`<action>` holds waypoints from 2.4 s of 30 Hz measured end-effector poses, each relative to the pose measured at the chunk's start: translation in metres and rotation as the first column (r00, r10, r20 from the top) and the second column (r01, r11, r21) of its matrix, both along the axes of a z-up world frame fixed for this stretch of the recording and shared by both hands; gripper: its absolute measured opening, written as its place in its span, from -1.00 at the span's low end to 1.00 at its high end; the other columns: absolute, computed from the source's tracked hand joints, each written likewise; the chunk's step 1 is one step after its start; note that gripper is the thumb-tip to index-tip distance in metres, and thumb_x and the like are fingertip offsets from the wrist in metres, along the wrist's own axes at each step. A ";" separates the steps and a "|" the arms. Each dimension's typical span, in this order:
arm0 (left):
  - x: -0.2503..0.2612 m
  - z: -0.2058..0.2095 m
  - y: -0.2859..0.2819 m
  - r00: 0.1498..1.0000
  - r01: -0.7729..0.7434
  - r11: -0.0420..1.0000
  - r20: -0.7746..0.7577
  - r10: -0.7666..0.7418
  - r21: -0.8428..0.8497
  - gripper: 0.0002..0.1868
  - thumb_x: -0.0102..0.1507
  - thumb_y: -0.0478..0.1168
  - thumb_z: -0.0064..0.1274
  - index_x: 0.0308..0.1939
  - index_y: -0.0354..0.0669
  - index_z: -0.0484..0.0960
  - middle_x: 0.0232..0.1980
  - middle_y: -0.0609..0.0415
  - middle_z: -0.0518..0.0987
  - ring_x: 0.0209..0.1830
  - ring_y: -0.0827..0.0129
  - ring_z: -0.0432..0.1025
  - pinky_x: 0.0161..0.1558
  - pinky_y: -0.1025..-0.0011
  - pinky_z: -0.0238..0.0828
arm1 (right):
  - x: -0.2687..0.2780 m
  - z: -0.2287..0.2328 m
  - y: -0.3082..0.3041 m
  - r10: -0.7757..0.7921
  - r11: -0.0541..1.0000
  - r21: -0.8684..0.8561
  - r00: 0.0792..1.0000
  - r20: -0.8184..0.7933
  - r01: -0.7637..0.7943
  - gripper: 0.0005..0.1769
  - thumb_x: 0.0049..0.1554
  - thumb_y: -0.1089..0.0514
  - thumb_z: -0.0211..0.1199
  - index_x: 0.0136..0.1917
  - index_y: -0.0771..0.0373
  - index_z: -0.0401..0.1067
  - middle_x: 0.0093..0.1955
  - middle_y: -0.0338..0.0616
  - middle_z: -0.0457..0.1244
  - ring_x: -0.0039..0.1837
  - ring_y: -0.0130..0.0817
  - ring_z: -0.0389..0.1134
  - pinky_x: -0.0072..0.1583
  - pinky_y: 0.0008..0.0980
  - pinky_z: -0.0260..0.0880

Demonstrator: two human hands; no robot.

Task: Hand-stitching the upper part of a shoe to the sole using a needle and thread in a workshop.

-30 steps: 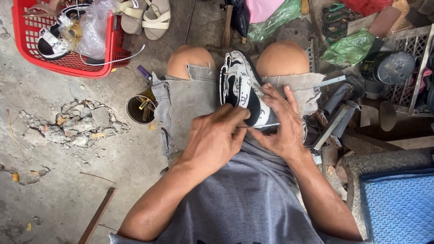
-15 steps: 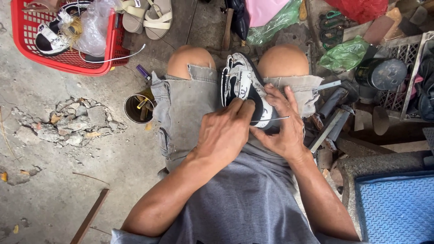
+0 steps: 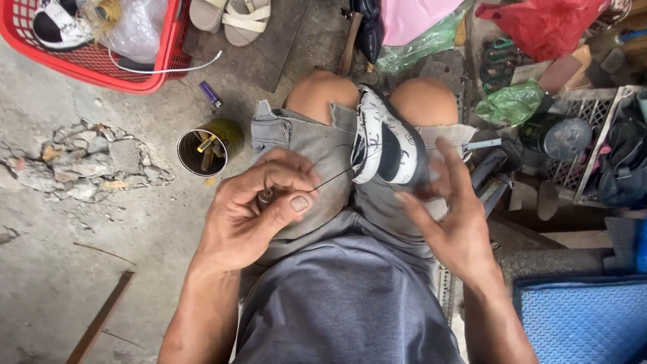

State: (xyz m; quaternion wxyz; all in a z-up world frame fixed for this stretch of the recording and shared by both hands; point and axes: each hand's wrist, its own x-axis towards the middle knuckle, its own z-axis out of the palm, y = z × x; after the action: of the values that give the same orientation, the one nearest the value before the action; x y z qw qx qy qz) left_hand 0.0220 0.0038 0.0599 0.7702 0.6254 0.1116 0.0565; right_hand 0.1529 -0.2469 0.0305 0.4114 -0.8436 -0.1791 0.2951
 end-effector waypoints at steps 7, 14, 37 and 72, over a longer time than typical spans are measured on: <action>0.030 -0.011 0.000 0.960 0.048 0.970 0.280 0.021 -0.240 -0.89 0.48 -0.20 -0.07 0.02 -0.12 0.51 0.22 -0.17 0.54 -0.03 0.32 0.38 0.53 0.01 0.38 | -0.007 -0.034 -0.031 -0.249 0.958 0.148 0.969 0.010 0.244 -0.71 0.35 0.23 -0.08 0.13 0.22 0.48 -0.34 -0.40 0.16 -0.38 -0.69 -0.07 -0.30 -0.60 -0.06; 0.050 -0.020 -0.009 0.982 0.058 0.983 0.168 -0.088 0.175 -0.90 0.45 -0.30 -0.16 -0.13 -0.19 0.46 -0.24 0.10 0.43 -0.47 0.52 0.21 -0.45 0.55 0.18 | 0.038 -0.058 -0.107 -0.607 0.625 0.404 0.742 -0.286 0.668 -0.52 0.05 0.46 -0.17 -0.31 -0.07 0.43 -0.46 -0.46 0.09 -0.42 -0.60 -0.01 -0.38 -0.58 -0.06; 0.060 -0.035 -0.050 0.974 0.169 0.936 -0.196 -0.111 0.308 -0.80 0.30 -0.28 -0.02 -0.11 -0.17 0.71 -0.23 -0.17 0.73 -0.18 -0.09 0.66 -0.30 0.08 0.64 | -0.017 -0.083 -0.034 0.018 1.000 -0.027 0.764 0.645 -0.001 -0.41 0.15 -0.29 0.41 -0.45 0.07 0.26 -0.57 -0.34 0.08 -0.46 -0.27 0.19 -0.34 -0.39 0.21; 0.047 -0.034 -0.089 0.955 0.285 0.487 -0.202 -0.217 0.825 -0.51 0.45 -0.16 0.06 0.46 0.10 0.38 -0.23 0.22 0.38 -0.65 0.45 0.28 -0.69 0.39 0.38 | 0.012 -0.046 -0.029 -0.176 0.973 0.130 0.977 -0.120 0.191 -0.67 0.27 -0.09 -0.05 -0.27 0.06 0.17 -0.39 -0.41 0.04 -0.33 -0.51 0.03 -0.24 -0.43 0.07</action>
State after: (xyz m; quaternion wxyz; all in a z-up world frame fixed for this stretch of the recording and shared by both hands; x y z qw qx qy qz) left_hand 0.0692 -0.0847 0.0264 0.3646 0.9306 0.0049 -0.0316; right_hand 0.1648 -0.2757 -0.0150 0.5046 -0.8081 -0.0982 0.2876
